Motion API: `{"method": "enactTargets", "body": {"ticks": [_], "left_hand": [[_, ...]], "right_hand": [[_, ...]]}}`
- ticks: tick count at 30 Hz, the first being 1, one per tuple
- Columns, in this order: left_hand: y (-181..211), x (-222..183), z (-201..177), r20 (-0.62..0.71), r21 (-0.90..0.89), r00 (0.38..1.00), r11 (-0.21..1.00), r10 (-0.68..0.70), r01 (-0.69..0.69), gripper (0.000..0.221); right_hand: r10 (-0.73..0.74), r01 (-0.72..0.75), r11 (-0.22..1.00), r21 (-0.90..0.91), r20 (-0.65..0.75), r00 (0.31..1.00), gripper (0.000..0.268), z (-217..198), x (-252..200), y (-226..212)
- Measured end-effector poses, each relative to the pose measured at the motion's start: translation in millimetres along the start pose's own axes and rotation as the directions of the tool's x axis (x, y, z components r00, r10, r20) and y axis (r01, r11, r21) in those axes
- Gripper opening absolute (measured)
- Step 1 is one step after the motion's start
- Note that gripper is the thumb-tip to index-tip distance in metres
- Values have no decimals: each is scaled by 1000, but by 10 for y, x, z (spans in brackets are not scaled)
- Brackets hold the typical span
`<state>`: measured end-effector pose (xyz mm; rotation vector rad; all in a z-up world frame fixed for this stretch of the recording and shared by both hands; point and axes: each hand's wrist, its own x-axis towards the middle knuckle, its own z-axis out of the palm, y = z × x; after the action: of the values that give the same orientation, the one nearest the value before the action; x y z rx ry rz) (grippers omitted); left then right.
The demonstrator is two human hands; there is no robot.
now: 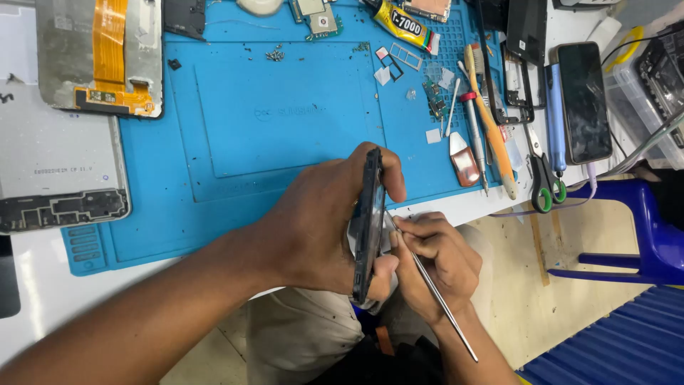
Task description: Cleaning adhesive residue from a smartphone frame using tweezers
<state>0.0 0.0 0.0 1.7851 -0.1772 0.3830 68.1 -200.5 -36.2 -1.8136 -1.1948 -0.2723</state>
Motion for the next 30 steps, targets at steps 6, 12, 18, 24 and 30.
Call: {"method": "enactTargets", "body": {"ticks": [6,12,18,24,30], "left_hand": [[-10,-15,-6,-2,-39,1000,999,-26,26,57],[-21,-20,-11,4,-78,1000,997,18,-18,56],[46,-5,-39,-3,-90,999,995,-49,48,56],[30,-27,-34,-13,-101,999,994,-47,45,56],[11,-16,-56,-42,-312,994,946,-102,84,51]], "right_hand": [[-41,42,998,-41,24,999,20,19,101,28],[-84,89,991,-102,46,995,23,26,156,51],[-103,106,994,-39,59,993,23,-10,120,-17],[-105,107,990,-90,23,994,24,69,147,48],[-124,126,986,-106,25,992,25,75,112,81]]}}
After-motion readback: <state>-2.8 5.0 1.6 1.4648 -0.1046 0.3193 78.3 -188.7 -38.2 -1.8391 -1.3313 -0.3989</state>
